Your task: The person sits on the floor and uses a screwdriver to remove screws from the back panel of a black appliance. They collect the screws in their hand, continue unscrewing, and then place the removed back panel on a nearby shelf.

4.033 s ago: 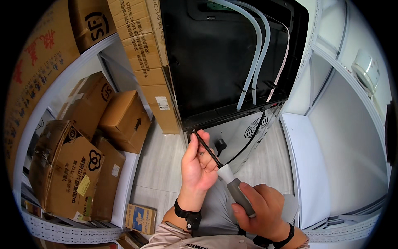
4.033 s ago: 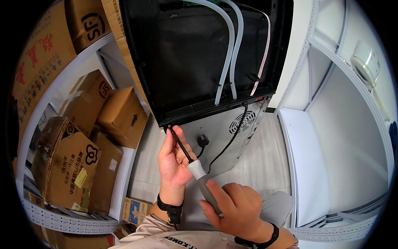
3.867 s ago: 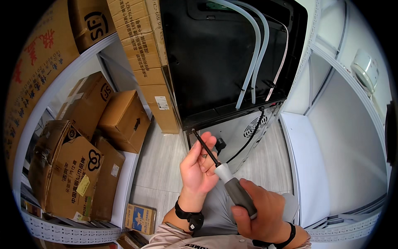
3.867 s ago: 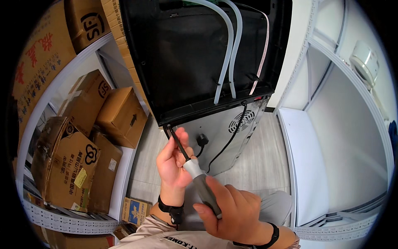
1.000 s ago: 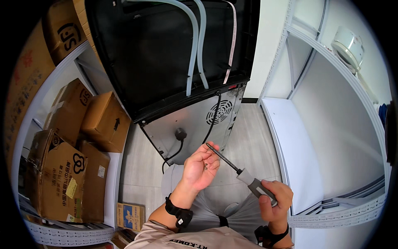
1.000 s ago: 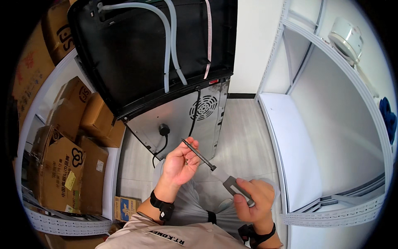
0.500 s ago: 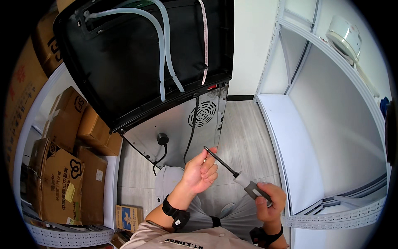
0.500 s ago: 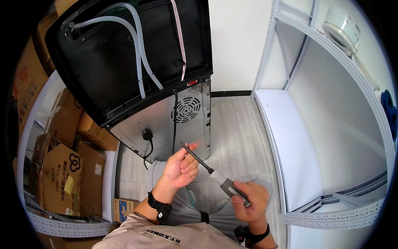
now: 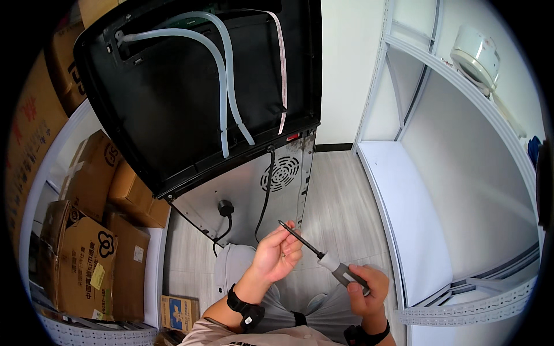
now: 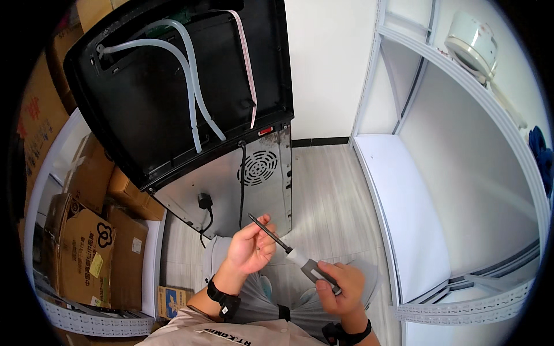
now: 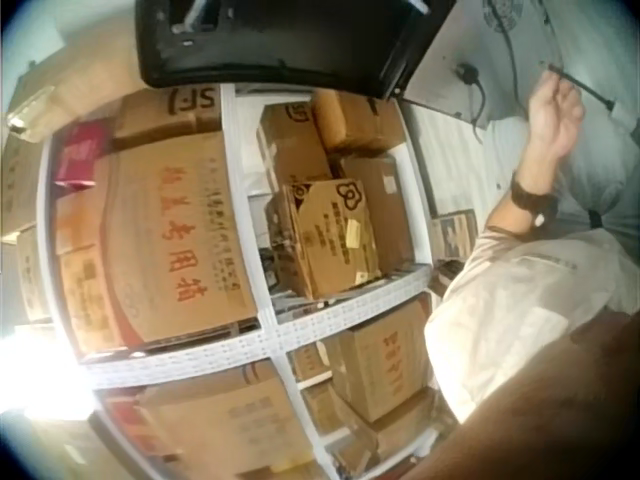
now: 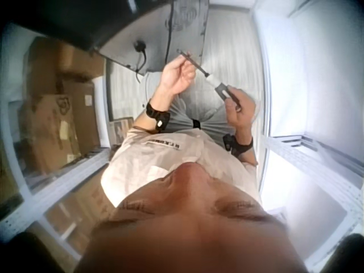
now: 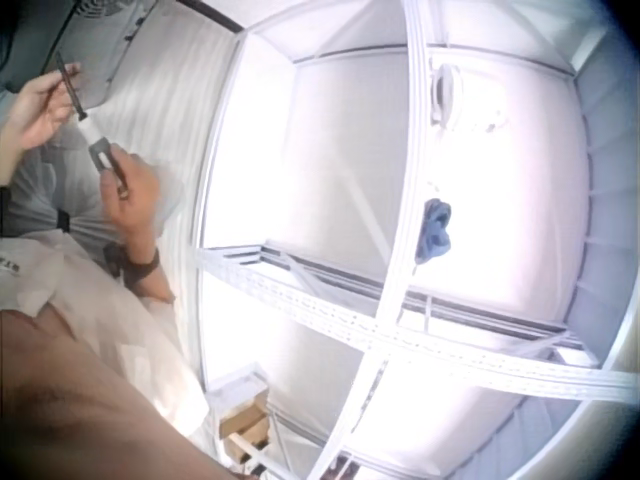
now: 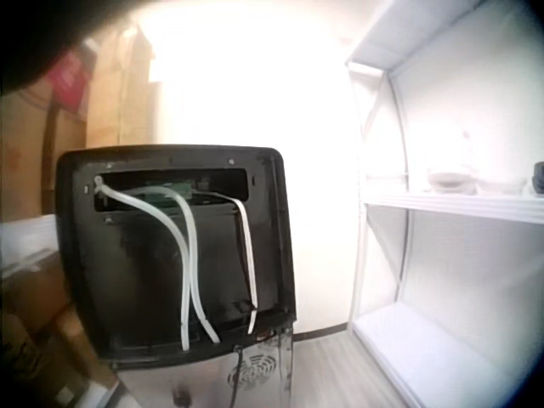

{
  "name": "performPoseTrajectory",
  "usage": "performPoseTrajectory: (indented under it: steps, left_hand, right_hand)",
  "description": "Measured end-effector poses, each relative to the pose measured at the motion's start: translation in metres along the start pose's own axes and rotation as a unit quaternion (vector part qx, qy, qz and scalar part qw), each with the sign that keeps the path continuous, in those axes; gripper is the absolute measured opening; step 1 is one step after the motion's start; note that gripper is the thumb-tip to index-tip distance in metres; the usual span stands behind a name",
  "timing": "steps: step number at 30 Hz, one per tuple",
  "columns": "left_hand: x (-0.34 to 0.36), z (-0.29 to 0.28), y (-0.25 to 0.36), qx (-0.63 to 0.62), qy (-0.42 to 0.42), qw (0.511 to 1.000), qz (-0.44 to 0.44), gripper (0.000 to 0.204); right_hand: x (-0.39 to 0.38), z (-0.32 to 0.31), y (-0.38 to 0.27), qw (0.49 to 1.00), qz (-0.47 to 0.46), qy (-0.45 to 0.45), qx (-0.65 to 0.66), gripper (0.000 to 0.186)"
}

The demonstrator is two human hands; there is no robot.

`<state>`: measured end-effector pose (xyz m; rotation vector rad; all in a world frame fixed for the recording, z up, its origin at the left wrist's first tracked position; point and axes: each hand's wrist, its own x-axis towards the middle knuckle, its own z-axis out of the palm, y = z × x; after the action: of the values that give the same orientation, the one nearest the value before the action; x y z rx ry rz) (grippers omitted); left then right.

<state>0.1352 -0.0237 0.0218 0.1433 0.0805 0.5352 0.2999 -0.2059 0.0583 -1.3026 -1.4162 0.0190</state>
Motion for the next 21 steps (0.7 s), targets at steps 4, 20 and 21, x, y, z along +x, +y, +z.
performPoseTrajectory:
  steps: [4, 20, 21]
  left_hand:
    - [0.0006, 0.0017, 0.0017, 0.03, -0.006, 0.999, 0.016, 0.012]
    - [-0.0006, 0.002, 0.0077, 0.027, -0.02, 0.997, 0.072, 0.017]
    - [0.0, 0.0017, 0.0079, 0.022, -0.021, 0.997, 0.073, 0.018]
  right_hand:
    - [0.0007, 0.0035, 0.0019, 1.0, -0.009, 0.01, 0.003, 0.026]
    - [-0.0042, -0.0017, 0.0046, 1.0, 0.005, 0.026, -0.002, 0.025]
    - [-0.0059, -0.0026, 0.0056, 1.0, 0.006, 0.026, -0.002, 0.025]
